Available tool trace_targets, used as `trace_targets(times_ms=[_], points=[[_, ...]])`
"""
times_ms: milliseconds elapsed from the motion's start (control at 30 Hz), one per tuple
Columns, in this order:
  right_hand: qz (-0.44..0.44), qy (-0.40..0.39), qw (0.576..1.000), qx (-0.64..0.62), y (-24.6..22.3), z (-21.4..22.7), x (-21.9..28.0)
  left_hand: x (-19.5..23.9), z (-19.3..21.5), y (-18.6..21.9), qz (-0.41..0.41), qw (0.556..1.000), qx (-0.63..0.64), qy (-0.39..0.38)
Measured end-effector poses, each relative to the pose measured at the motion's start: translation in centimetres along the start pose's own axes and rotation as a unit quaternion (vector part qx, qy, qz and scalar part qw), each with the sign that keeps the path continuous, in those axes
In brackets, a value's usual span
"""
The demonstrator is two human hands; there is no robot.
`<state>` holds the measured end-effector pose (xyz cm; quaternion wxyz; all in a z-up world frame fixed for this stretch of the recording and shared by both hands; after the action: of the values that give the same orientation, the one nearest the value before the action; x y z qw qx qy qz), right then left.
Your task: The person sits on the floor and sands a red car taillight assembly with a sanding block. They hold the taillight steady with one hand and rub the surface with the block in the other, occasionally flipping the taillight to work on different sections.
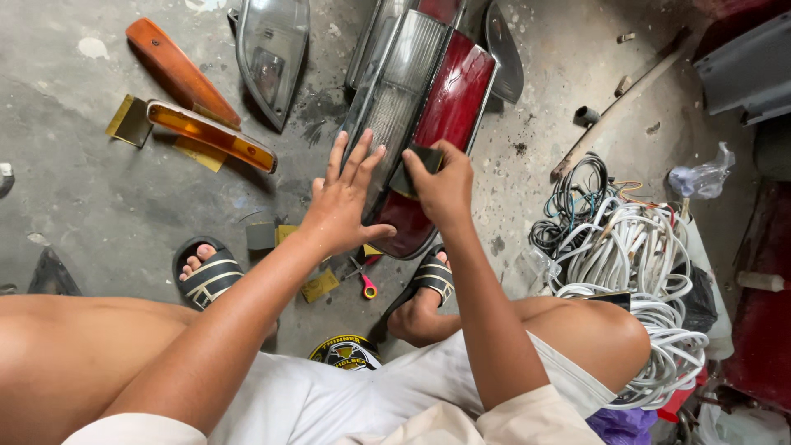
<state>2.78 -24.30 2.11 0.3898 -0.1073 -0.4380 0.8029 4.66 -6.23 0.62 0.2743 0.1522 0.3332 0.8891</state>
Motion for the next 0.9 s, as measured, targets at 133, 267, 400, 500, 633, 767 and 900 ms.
trace_targets(times_ms=[133, 267, 400, 500, 633, 767, 900], points=[[0.021, -0.021, 0.997, 0.068, 1.9, -0.5, 2.7, -0.1, 0.5, -0.6, -0.019, 1.0, 0.006, -0.01], [0.027, -0.063, 0.997, 0.019, 2.2, 0.1, 3.9, -0.3, 0.7, -1.1, -0.044, 0.998, 0.023, -0.041], [0.155, -0.075, 0.978, -0.12, -3.3, 4.4, 1.6, -0.4, 0.7, -1.4, -0.048, 0.996, 0.07, -0.033], [0.401, -0.028, 0.915, 0.033, -7.8, 5.5, 0.2, -0.1, 1.6, -0.3, -0.037, 0.997, 0.057, -0.033], [0.646, -0.058, 0.75, 0.13, -6.0, 2.4, 2.4, -0.2, 1.1, -0.6, -0.034, 0.997, 0.062, -0.036], [0.677, -0.115, 0.711, 0.148, -5.0, 0.3, 4.7, -0.6, 0.7, -1.0, -0.041, 0.993, 0.098, -0.048], [0.688, -0.128, 0.706, 0.114, -5.2, 0.4, 4.7, -0.1, 1.1, -0.7, -0.035, 0.99, 0.12, -0.057]])
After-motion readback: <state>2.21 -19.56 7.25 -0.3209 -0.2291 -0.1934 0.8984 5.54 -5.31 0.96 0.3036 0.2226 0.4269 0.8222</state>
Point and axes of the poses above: each hand's wrist, its own x-axis away from the middle knuckle, its own z-axis out of the back of the hand, y = z × x, the point moved 8 cm from there along -x, towards the middle knuckle, and after that the axes turned 8 degrees about y, right-handed, at the moved point
